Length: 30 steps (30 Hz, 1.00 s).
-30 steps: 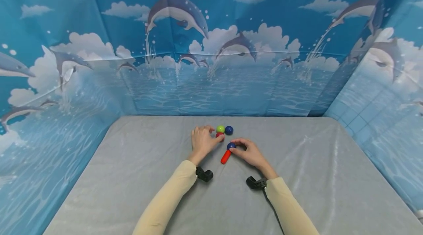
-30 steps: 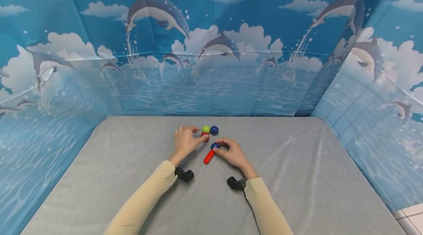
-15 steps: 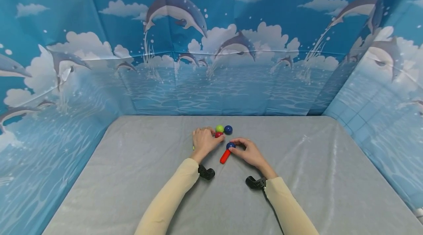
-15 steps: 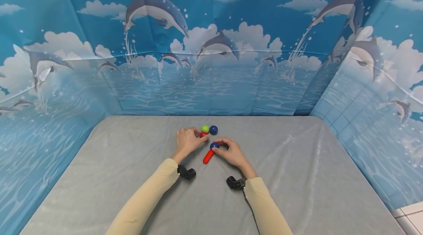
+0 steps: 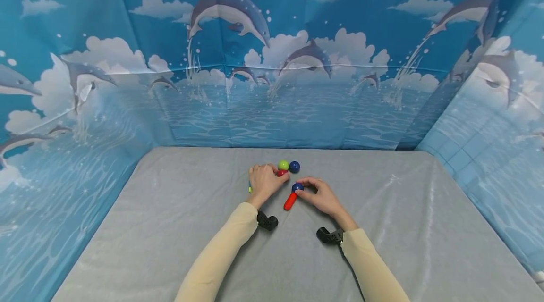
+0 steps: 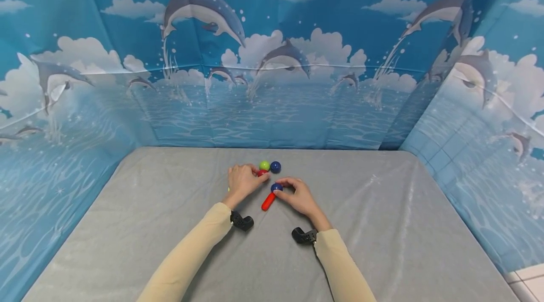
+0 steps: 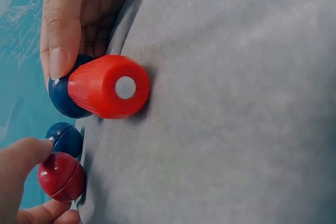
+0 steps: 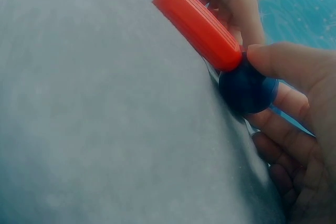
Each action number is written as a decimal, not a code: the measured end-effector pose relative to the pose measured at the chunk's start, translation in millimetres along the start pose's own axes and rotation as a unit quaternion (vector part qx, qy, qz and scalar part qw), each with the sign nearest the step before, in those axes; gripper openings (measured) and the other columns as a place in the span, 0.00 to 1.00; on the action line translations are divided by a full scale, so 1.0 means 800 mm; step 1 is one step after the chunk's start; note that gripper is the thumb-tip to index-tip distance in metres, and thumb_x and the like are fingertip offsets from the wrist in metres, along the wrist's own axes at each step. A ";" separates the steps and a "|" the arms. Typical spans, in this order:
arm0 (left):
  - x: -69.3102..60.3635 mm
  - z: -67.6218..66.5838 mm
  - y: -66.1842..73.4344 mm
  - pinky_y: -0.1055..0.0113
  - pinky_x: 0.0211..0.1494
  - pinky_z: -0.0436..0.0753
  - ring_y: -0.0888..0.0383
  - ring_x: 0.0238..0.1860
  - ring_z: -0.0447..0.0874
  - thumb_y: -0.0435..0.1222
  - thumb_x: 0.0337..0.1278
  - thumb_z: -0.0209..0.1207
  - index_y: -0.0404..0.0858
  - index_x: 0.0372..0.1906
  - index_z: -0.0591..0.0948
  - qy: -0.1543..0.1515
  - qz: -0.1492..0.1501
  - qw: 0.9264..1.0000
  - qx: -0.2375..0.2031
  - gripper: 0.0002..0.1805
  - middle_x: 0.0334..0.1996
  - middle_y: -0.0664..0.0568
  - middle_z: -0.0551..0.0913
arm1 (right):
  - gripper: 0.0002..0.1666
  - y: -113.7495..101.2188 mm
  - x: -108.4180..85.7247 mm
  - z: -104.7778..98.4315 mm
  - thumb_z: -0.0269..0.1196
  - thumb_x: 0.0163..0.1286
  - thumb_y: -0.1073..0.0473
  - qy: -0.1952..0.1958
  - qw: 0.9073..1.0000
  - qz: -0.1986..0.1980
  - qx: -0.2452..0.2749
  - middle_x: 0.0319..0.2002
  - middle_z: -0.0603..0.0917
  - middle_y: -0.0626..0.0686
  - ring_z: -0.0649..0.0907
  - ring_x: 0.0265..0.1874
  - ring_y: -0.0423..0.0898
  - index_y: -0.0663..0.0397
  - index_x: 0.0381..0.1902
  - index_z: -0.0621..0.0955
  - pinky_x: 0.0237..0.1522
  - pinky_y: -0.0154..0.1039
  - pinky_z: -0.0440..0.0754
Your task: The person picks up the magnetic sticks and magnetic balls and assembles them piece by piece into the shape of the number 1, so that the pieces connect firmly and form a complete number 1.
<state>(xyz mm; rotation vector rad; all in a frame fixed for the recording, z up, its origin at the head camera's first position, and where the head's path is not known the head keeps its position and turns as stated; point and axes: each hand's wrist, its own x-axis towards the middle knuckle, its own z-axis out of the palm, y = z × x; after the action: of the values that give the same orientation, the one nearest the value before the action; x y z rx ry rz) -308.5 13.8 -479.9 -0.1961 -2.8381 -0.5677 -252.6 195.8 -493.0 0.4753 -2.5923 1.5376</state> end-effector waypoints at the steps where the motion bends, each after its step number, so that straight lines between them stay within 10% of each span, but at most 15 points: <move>1: -0.001 0.000 0.000 0.59 0.43 0.65 0.53 0.34 0.72 0.61 0.49 0.61 0.43 0.32 0.84 0.003 0.001 1.000 -0.001 0.25 0.27 0.55 0.81 | 0.19 0.001 0.000 0.000 0.66 0.63 0.61 -0.001 1.000 0.000 -0.003 0.45 0.82 0.59 0.76 0.49 0.57 0.64 0.50 0.80 0.54 0.55 0.67; 30: -0.024 -0.006 -0.009 0.60 0.39 0.60 0.55 0.32 0.68 0.51 0.41 0.71 0.45 0.37 0.85 0.048 0.071 0.996 0.007 0.19 0.27 0.55 0.83 | 0.19 0.025 0.006 0.003 0.68 0.61 0.54 0.005 1.000 0.002 -0.016 0.44 0.82 0.50 0.75 0.50 0.51 0.53 0.49 0.82 0.55 0.54 0.66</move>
<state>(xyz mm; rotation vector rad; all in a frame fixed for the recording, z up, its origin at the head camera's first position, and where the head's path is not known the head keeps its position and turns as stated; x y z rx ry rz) -290.6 3.5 -483.0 -0.3553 -2.7079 -0.5137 -263.4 201.5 -509.5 0.4583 -2.6089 1.4929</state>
